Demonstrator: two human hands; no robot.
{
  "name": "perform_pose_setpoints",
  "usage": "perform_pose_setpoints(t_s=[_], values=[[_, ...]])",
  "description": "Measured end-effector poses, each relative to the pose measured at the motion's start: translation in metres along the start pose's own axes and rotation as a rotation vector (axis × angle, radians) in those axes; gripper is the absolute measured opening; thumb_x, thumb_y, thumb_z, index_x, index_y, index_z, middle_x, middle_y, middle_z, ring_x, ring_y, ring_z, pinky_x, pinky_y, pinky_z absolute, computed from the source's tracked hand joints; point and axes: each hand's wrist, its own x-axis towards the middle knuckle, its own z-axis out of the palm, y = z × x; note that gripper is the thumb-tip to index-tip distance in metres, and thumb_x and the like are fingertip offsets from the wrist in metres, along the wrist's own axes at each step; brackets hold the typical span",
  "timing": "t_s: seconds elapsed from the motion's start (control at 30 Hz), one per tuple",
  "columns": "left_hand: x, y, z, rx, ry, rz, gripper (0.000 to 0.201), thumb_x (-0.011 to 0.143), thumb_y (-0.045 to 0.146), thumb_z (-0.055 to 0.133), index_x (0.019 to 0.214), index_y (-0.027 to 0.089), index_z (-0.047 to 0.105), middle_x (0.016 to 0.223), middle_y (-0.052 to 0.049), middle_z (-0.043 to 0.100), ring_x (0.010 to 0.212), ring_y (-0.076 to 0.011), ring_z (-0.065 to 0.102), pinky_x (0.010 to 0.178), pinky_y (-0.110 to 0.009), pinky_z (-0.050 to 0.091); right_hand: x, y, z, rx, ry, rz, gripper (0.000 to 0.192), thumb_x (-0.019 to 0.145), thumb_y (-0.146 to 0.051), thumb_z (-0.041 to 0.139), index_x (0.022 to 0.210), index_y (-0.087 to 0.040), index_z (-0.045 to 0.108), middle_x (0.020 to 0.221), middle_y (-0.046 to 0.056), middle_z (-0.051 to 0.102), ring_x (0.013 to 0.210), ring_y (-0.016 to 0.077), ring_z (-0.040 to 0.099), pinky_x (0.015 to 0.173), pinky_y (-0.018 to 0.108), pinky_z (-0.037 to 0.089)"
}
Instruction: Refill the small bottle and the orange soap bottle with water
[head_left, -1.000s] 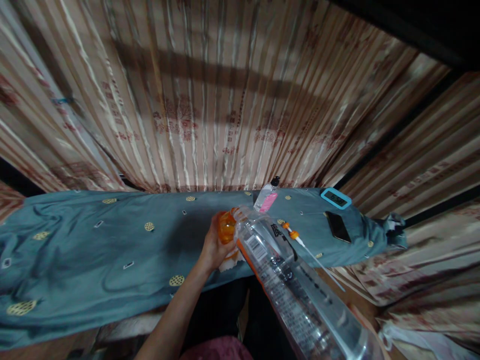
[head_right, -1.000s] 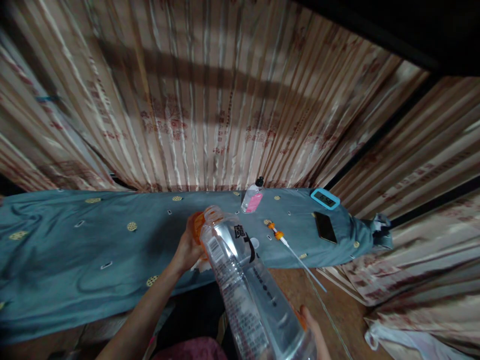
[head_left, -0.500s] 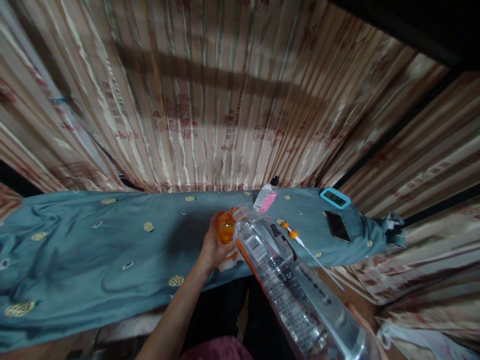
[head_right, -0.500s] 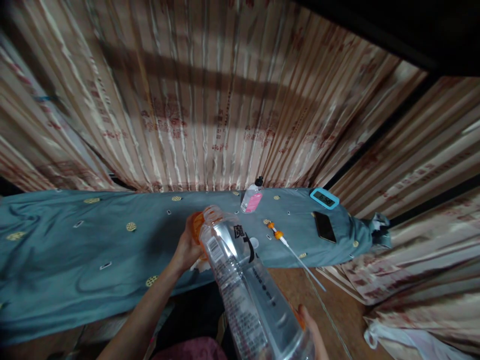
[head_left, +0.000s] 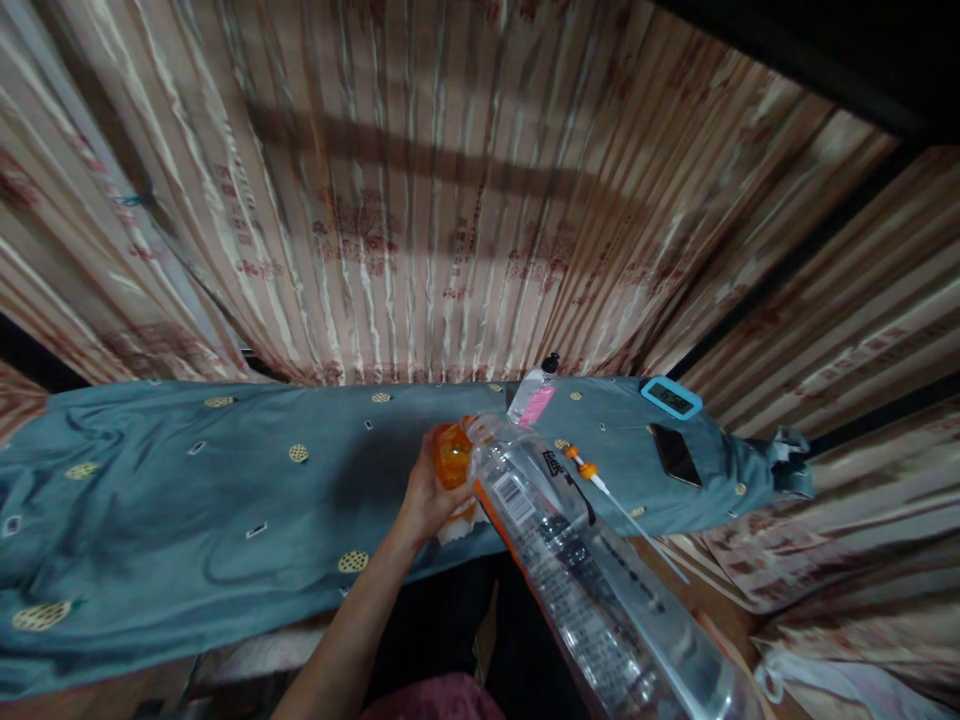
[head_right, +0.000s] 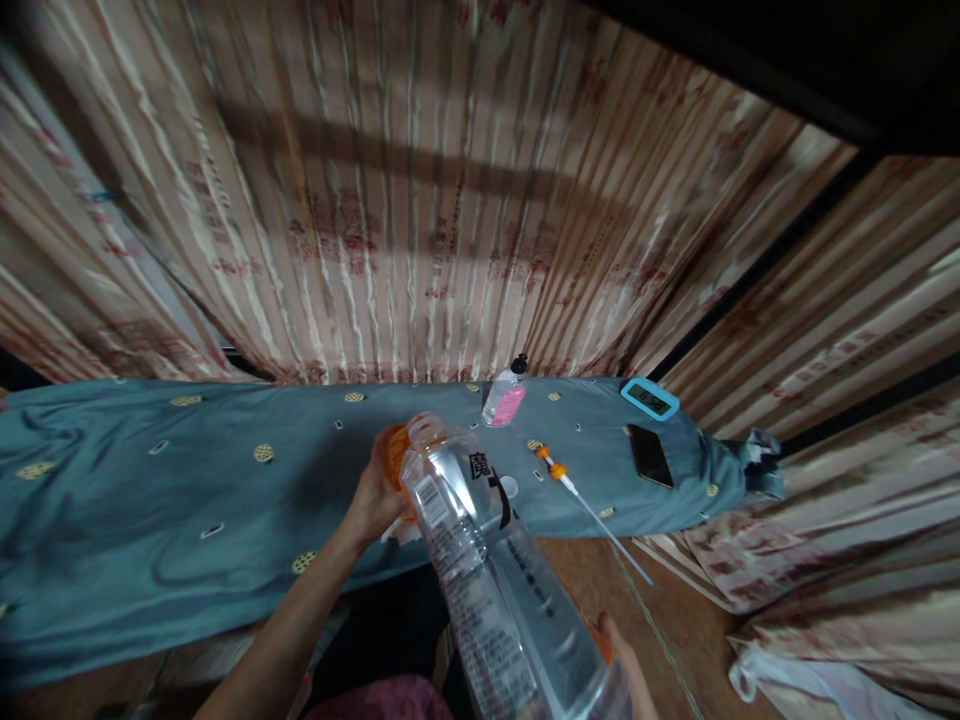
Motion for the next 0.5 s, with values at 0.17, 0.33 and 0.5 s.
perform_pose_setpoints(t_s=[0.17,0.33,0.5], values=[[0.000,0.012,-0.001,0.027,-0.022,-0.033,0.083,0.074,0.050,0.095,0.138,0.027,0.047,0.134,-0.011,0.074,0.119,-0.0317,0.077,0.106,-0.050,0.064,0.001,0.005,-0.006,-0.010,-0.004,-0.025,0.032,0.075,-0.062,0.087,0.079,-0.031,0.080,0.071,0.000,0.077,0.099,0.0340,0.083,0.077,0.044,0.071],[-0.001,0.020,-0.008,0.104,-0.061,-0.033,0.071,0.087,0.055,0.082,0.140,0.024,0.047,0.135,-0.013,0.073,0.121,-0.0323,0.076,0.109,-0.050,0.061,-0.001,0.000,-0.005,-0.058,-0.131,0.023,0.028,0.082,-0.058,0.084,0.077,-0.030,0.081,0.068,-0.002,0.077,0.096,0.0322,0.084,0.078,0.041,0.071],[-0.001,0.016,-0.012,0.164,-0.062,-0.013,0.071,0.087,0.056,0.081,0.141,0.024,0.048,0.134,-0.012,0.074,0.121,-0.0330,0.075,0.110,-0.051,0.059,-0.006,-0.009,0.012,-0.058,-0.124,0.058,0.031,0.084,-0.057,0.084,0.071,-0.029,0.080,0.064,-0.003,0.076,0.079,0.0280,0.084,0.071,0.038,0.071]])
